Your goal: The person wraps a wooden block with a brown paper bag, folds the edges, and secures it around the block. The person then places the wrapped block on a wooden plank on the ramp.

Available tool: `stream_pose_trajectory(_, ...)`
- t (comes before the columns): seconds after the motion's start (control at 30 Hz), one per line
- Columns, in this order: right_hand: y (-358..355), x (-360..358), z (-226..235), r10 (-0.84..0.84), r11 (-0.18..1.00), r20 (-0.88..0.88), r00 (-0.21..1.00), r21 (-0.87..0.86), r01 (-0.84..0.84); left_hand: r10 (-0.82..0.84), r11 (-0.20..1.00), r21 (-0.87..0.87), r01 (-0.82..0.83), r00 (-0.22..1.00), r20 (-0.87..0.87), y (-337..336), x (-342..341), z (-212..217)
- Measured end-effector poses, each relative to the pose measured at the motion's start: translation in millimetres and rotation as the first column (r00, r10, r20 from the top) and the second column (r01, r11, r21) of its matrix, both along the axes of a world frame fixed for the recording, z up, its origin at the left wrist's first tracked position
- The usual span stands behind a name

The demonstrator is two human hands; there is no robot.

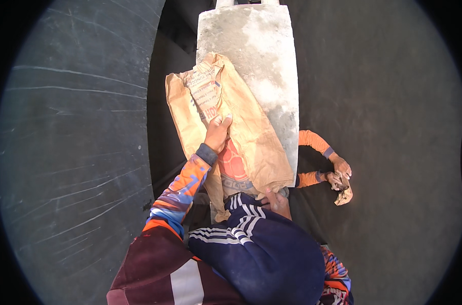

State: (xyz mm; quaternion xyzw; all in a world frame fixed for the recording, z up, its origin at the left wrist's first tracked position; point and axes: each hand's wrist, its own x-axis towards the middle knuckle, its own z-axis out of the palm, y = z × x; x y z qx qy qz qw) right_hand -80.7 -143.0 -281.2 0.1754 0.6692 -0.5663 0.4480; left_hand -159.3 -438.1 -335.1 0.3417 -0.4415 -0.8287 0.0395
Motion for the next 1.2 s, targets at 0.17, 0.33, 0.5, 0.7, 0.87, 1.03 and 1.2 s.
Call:
stream_pose_trajectory(0.17,-5,-18,7,-0.072,0.995,0.144,0.987,0.079,0.061,-0.001,0.999,-0.032,0.000,0.999,-0.032,-1,-2,0)
stream_pose_trajectory(0.33,-4,-20,0,-0.072,0.996,0.091,0.993,0.058,0.066,-0.080,0.978,-0.188,0.095,0.993,0.083,-10,-1,-16)
stream_pose_trajectory(0.5,6,-9,-13,0.084,0.996,0.144,0.986,0.016,-0.087,-0.006,0.958,-0.286,0.010,1.000,0.015,-5,-1,-21)
stream_pose_trajectory(0.7,8,-9,-20,0.216,0.972,-0.007,0.976,0.098,-0.214,0.041,0.906,-0.423,0.003,0.995,0.095,2,-3,-25)
stream_pose_trajectory(0.87,13,-43,10,0.565,0.812,-0.107,0.818,0.248,-0.529,0.001,0.926,-0.375,0.053,0.990,0.143,2,1,-28)
stream_pose_trajectory(1.03,-10,-86,34,0.428,0.891,-0.446,0.786,0.356,-0.282,-0.011,0.900,-0.428,0.078,0.988,0.156,3,3,-24)
stream_pose_trajectory(1.2,-61,-106,14,0.440,0.897,-0.439,0.783,0.247,-0.366,0.043,0.891,-0.454,0.005,0.995,0.094,7,-1,-27)
